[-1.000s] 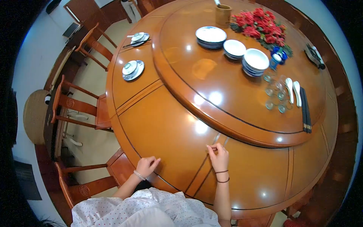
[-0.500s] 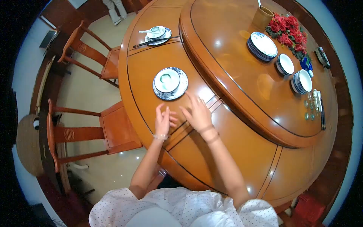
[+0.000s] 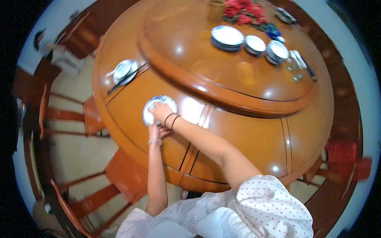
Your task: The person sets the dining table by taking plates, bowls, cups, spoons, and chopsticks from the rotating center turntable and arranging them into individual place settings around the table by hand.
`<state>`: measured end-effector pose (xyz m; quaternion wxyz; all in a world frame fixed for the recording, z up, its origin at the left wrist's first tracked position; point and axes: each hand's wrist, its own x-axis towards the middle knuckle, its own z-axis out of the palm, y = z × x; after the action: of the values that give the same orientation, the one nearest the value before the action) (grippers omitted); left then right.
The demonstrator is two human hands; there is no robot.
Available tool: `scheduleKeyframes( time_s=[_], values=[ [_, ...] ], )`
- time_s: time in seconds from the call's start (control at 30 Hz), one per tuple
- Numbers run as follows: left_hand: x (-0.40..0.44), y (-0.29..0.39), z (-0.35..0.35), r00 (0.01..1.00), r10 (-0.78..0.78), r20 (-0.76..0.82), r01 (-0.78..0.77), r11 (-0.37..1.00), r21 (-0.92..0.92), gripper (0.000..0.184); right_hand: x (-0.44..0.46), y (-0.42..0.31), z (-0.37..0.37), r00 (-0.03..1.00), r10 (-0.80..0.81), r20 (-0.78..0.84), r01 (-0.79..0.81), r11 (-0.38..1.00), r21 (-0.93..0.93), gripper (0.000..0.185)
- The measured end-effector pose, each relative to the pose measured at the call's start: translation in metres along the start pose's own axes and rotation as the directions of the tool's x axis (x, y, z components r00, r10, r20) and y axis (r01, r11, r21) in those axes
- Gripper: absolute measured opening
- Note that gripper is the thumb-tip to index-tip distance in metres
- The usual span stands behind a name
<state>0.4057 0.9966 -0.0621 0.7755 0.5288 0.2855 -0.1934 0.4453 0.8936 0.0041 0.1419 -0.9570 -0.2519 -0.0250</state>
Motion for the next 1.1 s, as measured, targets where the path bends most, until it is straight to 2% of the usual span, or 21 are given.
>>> scheduleKeyframes(
  time_s=[0.03, 0.07, 0.13, 0.2, 0.23, 0.27, 0.3, 0.37, 0.4, 0.47, 0.53, 0.57, 0.63, 0.67, 0.73, 0.77, 0.8, 0.87, 0.9, 1.0, 1.1],
  values=[
    [-0.004, 0.004, -0.002, 0.996, 0.068, 0.061, -0.070, 0.997, 0.038, 0.045, -0.005, 0.000, -0.011, 0.998, 0.066, -0.024, -0.064, 0.995, 0.073, 0.035],
    [-0.002, 0.005, 0.001, 0.992, 0.125, 0.017, -0.126, 0.990, 0.057, 0.041, -0.015, 0.001, -0.025, 0.990, 0.132, -0.049, -0.124, 0.982, 0.144, 0.036],
    [-0.007, 0.006, 0.004, 0.985, 0.174, -0.006, -0.174, 0.983, 0.060, 0.033, -0.047, 0.009, -0.052, 0.935, 0.309, -0.174, -0.191, 0.853, 0.486, 0.045],
    [-0.016, 0.002, 0.011, 0.949, 0.291, -0.121, -0.277, 0.953, 0.125, 0.035, -0.085, 0.028, -0.064, 0.890, 0.431, -0.150, -0.195, 0.657, 0.728, 0.052],
    [-0.024, 0.001, 0.013, 0.939, 0.326, -0.109, -0.311, 0.941, 0.132, 0.038, -0.113, 0.034, -0.087, 0.867, 0.499, 0.015, -0.253, 0.412, 0.875, 0.051],
    [-0.033, -0.001, 0.015, 0.927, 0.359, -0.104, -0.345, 0.929, 0.132, 0.039, -0.142, 0.047, -0.091, 0.851, 0.519, -0.082, -0.165, 0.412, 0.896, 0.045],
    [-0.049, -0.003, 0.022, 0.915, 0.394, -0.084, -0.381, 0.915, 0.137, 0.039, -0.172, 0.065, -0.084, 0.855, 0.518, 0.003, -0.079, 0.124, 0.989, 0.040],
    [-0.079, -0.007, 0.051, 0.903, 0.427, -0.053, -0.417, 0.898, 0.143, 0.039, -0.239, 0.095, -0.097, 0.836, 0.542, -0.079, 0.111, -0.026, 0.994, 0.040],
    [-0.093, -0.012, 0.067, 0.907, 0.419, -0.038, -0.412, 0.903, 0.123, 0.039, -0.272, 0.108, -0.107, 0.816, 0.576, -0.042, 0.139, -0.126, 0.982, 0.046],
    [-0.117, -0.034, 0.105, 0.911, 0.411, -0.026, -0.406, 0.907, 0.110, 0.039, -0.336, 0.136, -0.121, 0.723, 0.686, -0.078, 0.167, -0.064, 0.984, 0.052],
    [-0.136, -0.061, 0.154, 0.907, 0.413, 0.080, -0.419, 0.903, 0.095, 0.038, -0.389, 0.165, -0.141, 0.639, 0.767, -0.053, 0.120, -0.031, 0.992, 0.054],
    [-0.145, -0.078, 0.178, 0.904, 0.410, 0.119, -0.421, 0.902, 0.096, 0.036, -0.417, 0.185, -0.141, 0.644, 0.763, -0.050, 0.118, -0.034, 0.992, 0.054],
    [-0.156, -0.113, 0.231, 0.905, 0.387, 0.178, -0.410, 0.905, 0.112, 0.033, -0.461, 0.231, -0.139, 0.494, 0.853, -0.169, 0.044, 0.170, 0.985, 0.055],
    [-0.165, -0.131, 0.258, 0.907, 0.366, 0.207, -0.396, 0.909, 0.129, 0.032, -0.478, 0.251, -0.147, 0.502, 0.849, -0.165, 0.051, 0.161, 0.986, 0.055],
    [-0.181, -0.166, 0.310, 0.914, 0.277, 0.295, -0.333, 0.929, 0.160, 0.035, -0.512, 0.289, -0.160, 0.366, 0.908, -0.202, 0.070, 0.189, 0.979, 0.056],
    [-0.193, -0.180, 0.338, 0.912, 0.226, 0.342, -0.295, 0.941, 0.166, 0.033, -0.528, 0.323, -0.154, 0.348, 0.880, -0.324, 0.076, 0.318, 0.945, 0.055],
    [-0.201, -0.194, 0.362, 0.897, 0.179, 0.404, -0.267, 0.948, 0.172, 0.032, -0.540, 0.354, -0.158, 0.351, 0.878, -0.325, 0.080, 0.318, 0.945, 0.055],
    [-0.232, -0.224, 0.429, 0.879, 0.094, 0.468, -0.219, 0.950, 0.221, 0.031, -0.556, 0.426, -0.173, 0.291, 0.884, -0.365, -0.112, 0.411, 0.905, 0.057],
    [-0.237, -0.234, 0.444, 0.869, 0.070, 0.489, -0.214, 0.946, 0.245, 0.031, -0.555, 0.452, -0.177, 0.293, 0.886, -0.361, -0.102, 0.404, 0.909, 0.057],
    [-0.249, -0.252, 0.477, 0.844, 0.033, 0.536, -0.209, 0.940, 0.271, 0.028, -0.546, 0.512, -0.185, 0.292, 0.862, -0.414, -0.231, 0.484, 0.844, 0.058],
    [-0.251, -0.262, 0.500, 0.835, -0.023, 0.551, -0.196, 0.921, 0.336, 0.025, -0.532, 0.545, -0.196, 0.280, 0.861, -0.426, -0.455, 0.509, 0.730, 0.058]
  ],
)
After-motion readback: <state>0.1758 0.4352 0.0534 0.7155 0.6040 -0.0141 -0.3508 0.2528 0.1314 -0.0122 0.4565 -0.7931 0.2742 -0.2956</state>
